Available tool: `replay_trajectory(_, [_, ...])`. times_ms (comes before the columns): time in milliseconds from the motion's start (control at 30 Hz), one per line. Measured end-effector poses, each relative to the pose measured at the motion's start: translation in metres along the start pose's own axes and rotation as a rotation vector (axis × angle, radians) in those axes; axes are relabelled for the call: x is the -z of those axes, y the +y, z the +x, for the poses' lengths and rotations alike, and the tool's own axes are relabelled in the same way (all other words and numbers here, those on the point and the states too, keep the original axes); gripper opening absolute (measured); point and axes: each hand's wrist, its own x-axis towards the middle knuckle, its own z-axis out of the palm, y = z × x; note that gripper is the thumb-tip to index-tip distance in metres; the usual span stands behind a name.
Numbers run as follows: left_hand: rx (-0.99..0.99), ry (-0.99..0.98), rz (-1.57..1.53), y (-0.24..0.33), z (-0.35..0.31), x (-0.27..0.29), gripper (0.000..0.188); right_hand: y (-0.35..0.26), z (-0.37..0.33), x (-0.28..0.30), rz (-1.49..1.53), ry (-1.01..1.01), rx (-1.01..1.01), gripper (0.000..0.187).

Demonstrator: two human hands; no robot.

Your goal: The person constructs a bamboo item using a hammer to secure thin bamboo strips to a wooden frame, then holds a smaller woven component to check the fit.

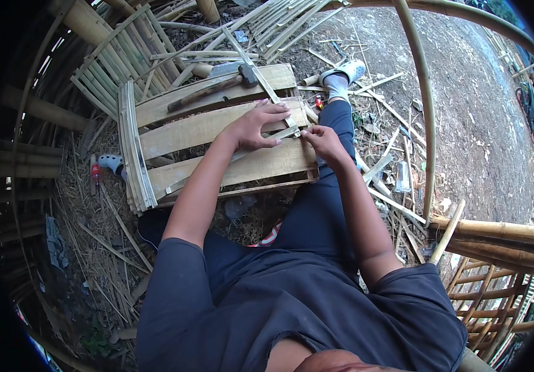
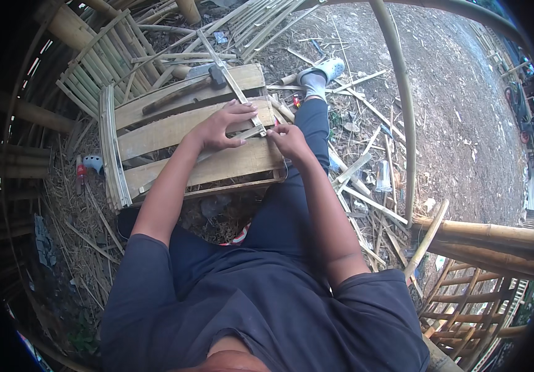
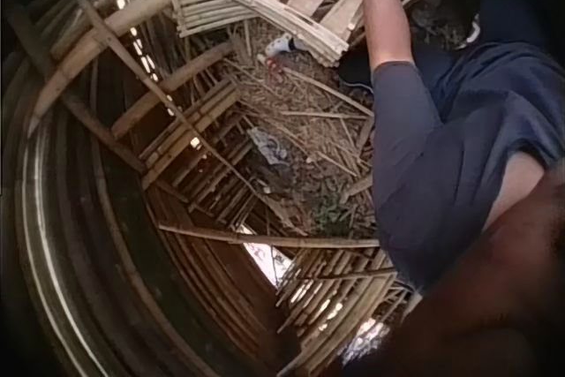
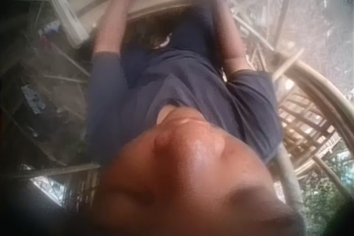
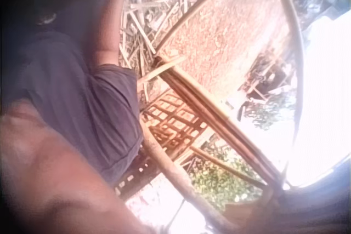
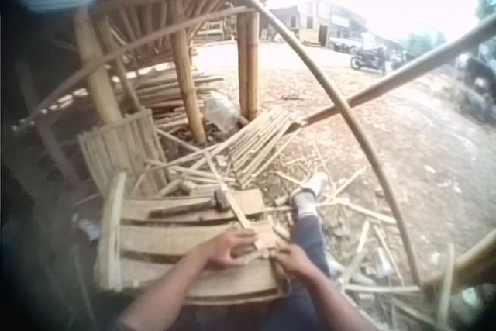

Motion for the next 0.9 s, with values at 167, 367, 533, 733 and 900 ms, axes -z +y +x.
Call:
replay_trajectory(167, [-0.002, -0.002, -0.049, -0.004, 0.000, -0.003, 0.084, -0.014, -0.006, 0.007, -0.044, -0.033, -0.037, 0.026])
replay_trajectory(367, [-0.003, 0.028, -0.040, -0.005, -0.003, -0.005, 0.083, -0.064, 0.015, 0.010, -0.316, 0.285, 0.048, 0.039])
replay_trajectory(533, [0.108, 0.001, -0.048, 0.003, -0.011, -0.001, 0.080, -0.144, 0.073, -0.056, 0.116, -0.169, 0.057, 0.040])
replay_trajectory(733, [-0.021, 0.067, -0.137, -0.007, -0.016, -0.013, 0.069, -0.181, 0.136, -0.186, 0.315, -0.330, -0.412, 0.056])
replay_trajectory(900, [-0.212, 0.148, 0.194, -0.020, 0.010, -0.021, 0.054, -0.148, 0.211, -0.216, 0.187, -0.186, -0.415, 0.040])
